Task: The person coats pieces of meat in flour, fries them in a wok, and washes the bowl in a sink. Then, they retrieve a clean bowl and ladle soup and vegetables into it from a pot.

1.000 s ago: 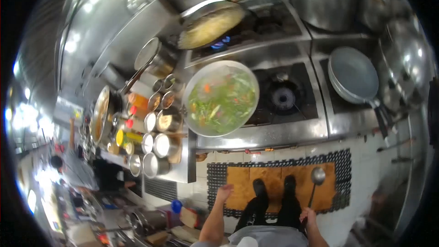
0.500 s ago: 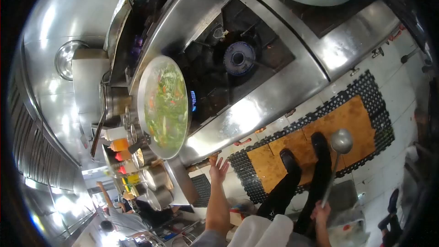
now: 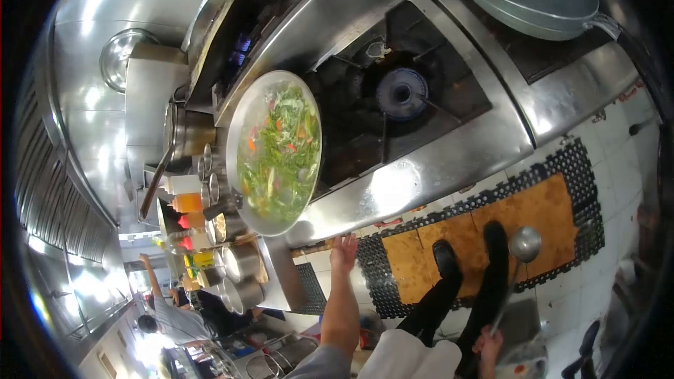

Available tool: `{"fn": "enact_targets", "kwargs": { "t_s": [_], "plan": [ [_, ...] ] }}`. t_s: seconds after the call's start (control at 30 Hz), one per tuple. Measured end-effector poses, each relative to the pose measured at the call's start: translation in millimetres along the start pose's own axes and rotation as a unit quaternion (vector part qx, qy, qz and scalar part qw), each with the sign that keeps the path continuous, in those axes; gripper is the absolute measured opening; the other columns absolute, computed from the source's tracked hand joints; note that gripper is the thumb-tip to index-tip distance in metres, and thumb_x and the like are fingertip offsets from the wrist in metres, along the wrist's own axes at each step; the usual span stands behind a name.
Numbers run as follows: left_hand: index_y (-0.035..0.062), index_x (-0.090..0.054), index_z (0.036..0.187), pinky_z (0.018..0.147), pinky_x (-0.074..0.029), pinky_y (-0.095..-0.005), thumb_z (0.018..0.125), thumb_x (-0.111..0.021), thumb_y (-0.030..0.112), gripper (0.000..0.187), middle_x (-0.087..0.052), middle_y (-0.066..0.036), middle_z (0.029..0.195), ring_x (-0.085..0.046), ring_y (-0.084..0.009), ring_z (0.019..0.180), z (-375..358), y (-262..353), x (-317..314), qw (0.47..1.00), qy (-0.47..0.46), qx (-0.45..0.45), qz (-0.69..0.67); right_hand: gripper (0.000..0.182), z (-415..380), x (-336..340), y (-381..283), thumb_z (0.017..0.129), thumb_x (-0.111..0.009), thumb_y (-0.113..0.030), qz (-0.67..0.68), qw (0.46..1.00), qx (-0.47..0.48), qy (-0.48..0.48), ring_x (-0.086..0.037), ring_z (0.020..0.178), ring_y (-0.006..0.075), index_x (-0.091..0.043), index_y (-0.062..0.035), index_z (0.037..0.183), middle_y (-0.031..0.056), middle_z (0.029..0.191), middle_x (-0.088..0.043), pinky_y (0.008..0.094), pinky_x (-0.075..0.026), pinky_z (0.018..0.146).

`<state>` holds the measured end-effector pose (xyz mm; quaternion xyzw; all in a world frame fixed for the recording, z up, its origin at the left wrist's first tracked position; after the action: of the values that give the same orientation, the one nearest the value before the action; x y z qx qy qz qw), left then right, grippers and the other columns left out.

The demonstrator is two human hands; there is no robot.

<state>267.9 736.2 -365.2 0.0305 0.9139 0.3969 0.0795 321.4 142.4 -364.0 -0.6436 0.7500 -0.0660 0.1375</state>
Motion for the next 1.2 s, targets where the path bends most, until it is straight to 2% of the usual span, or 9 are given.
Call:
{"fn": "enact_targets", "kwargs": {
  "t_s": [0.2, 0.63, 0.8, 0.9, 0.93, 1.03, 1.07, 1.1, 1.2],
  "plan": [
    [0.006, -0.05, 0.126, 0.095, -0.052, -0.0369, 0.094, -0.06, 0.023, 0.037, -0.054, -0.013, 0.124, -0.058, -0.0267, 0.111, 5, -7, 6, 0.993, -0.029, 0.002, -0.117, 0.011, -6, -5, -7, 0.094, -0.058, -0.015, -0.029, 0.999, 0.0, 0.013, -0.039, 0.036, 0.0115, -0.05, -0.0076, 0.094, 0.0009, 0.052, -0.042, 0.0312, -0.033, 0.032],
    [0.005, -0.055, 0.12, 0.094, -0.053, -0.0376, 0.093, -0.062, 0.023, 0.033, -0.058, -0.01, 0.116, -0.058, -0.0279, 0.11, 8, -9, 8, 0.993, 0.0, -0.011, -0.12, 0.018, -10, -6, -9, 0.091, -0.063, -0.021, -0.011, 0.999, -0.021, 0.022, -0.036, 0.036, 0.0101, -0.049, -0.0104, 0.095, -0.0022, 0.052, -0.036, 0.0288, -0.031, 0.032],
    [0.004, -0.044, 0.134, 0.091, -0.055, -0.0384, 0.091, -0.063, 0.037, 0.058, -0.051, -0.018, 0.129, -0.057, -0.0305, 0.113, -36, -10, -17, 0.991, 0.071, 0.002, -0.114, 0.008, -25, -1, -22, 0.092, -0.057, -0.011, -0.008, 0.998, -0.042, 0.038, -0.039, 0.037, 0.0114, -0.049, -0.0102, 0.095, -0.0011, 0.052, -0.039, 0.0296, -0.031, 0.033],
    [0.0093, -0.011, 0.148, 0.089, -0.055, -0.0423, 0.087, -0.066, 0.045, 0.089, -0.037, -0.017, 0.138, -0.058, -0.033, 0.106, -47, -40, 26, 0.989, 0.027, 0.074, -0.128, 0.011, -47, 41, -22, 0.091, -0.059, -0.014, -0.046, 0.998, -0.021, 0.041, -0.038, 0.037, 0.0101, -0.05, -0.0091, 0.098, -0.0017, 0.053, -0.039, 0.0287, -0.032, 0.034],
    [0.007, -0.026, 0.143, 0.085, -0.054, -0.0434, 0.088, -0.066, 0.044, 0.078, -0.043, -0.015, 0.128, -0.058, -0.0313, 0.101, -63, -48, 31, 0.988, 0.031, 0.097, -0.118, 0.016, -56, 57, -29, 0.091, -0.061, -0.017, -0.076, 0.996, 0.004, 0.055, -0.038, 0.037, 0.0083, -0.053, -0.0085, 0.102, -0.0024, 0.052, -0.04, 0.0272, -0.033, 0.034],
    [0.0107, -0.053, 0.122, 0.081, -0.052, -0.0359, 0.092, -0.063, 0.038, 0.042, -0.058, -0.004, 0.096, -0.059, -0.0229, 0.098, -93, -99, 82, 0.979, -0.058, 0.171, 0.097, 0.021, -159, 72, -85, 0.093, -0.055, -0.016, -0.33, 0.932, 0.13, 0.07, -0.049, 0.053, 0.0119, -0.057, -0.0017, 0.108, 0.0025, 0.069, -0.056, 0.026, -0.04, 0.046],
    [0.0072, -0.05, 0.133, 0.088, -0.05, -0.0361, 0.091, -0.061, 0.041, 0.055, -0.053, -0.013, 0.132, -0.059, -0.0226, 0.106, -98, -117, 107, 0.899, -0.134, 0.121, 0.4, 0.021, -180, 69, -99, 0.094, -0.053, -0.019, -0.403, 0.89, 0.208, 0.044, -0.047, 0.053, 0.0096, -0.057, -0.0026, 0.108, 0.0001, 0.068, -0.054, 0.0262, -0.038, 0.046],
    [0.005, -0.051, 0.132, 0.086, -0.052, -0.0346, 0.09, -0.062, 0.041, 0.057, -0.057, -0.013, 0.129, -0.062, -0.0201, 0.105, -113, -128, 99, 0.81, -0.282, -0.087, 0.508, 0.021, -192, 75, -110, 0.094, -0.053, -0.019, -0.412, 0.881, 0.228, 0.043, -0.047, 0.053, 0.0096, -0.057, -0.0026, 0.108, 0.0001, 0.068, -0.054, 0.0262, -0.038, 0.046],
    [0.0047, -0.05, 0.133, 0.073, -0.055, -0.0324, 0.089, -0.063, 0.04, 0.058, -0.063, -0.013, 0.118, -0.067, -0.021, 0.091, -185, -128, 83, 0.843, -0.284, -0.011, 0.457, 0.024, -274, -11, -167, 0.093, -0.055, -0.022, -0.35, 0.913, 0.209, 0.02, -0.047, 0.054, 0.0106, -0.057, -0.0018, 0.106, 0.0014, 0.07, -0.054, 0.0268, -0.038, 0.047]
  ]
}}
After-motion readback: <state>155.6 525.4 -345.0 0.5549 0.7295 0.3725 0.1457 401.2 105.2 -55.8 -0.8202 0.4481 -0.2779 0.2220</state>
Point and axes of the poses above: each hand's wrist, its own z-axis towards the middle knuckle, its own x-axis out of the back of the hand, y = z × x, the point moved 8 cm from there along z, towards the middle knuckle
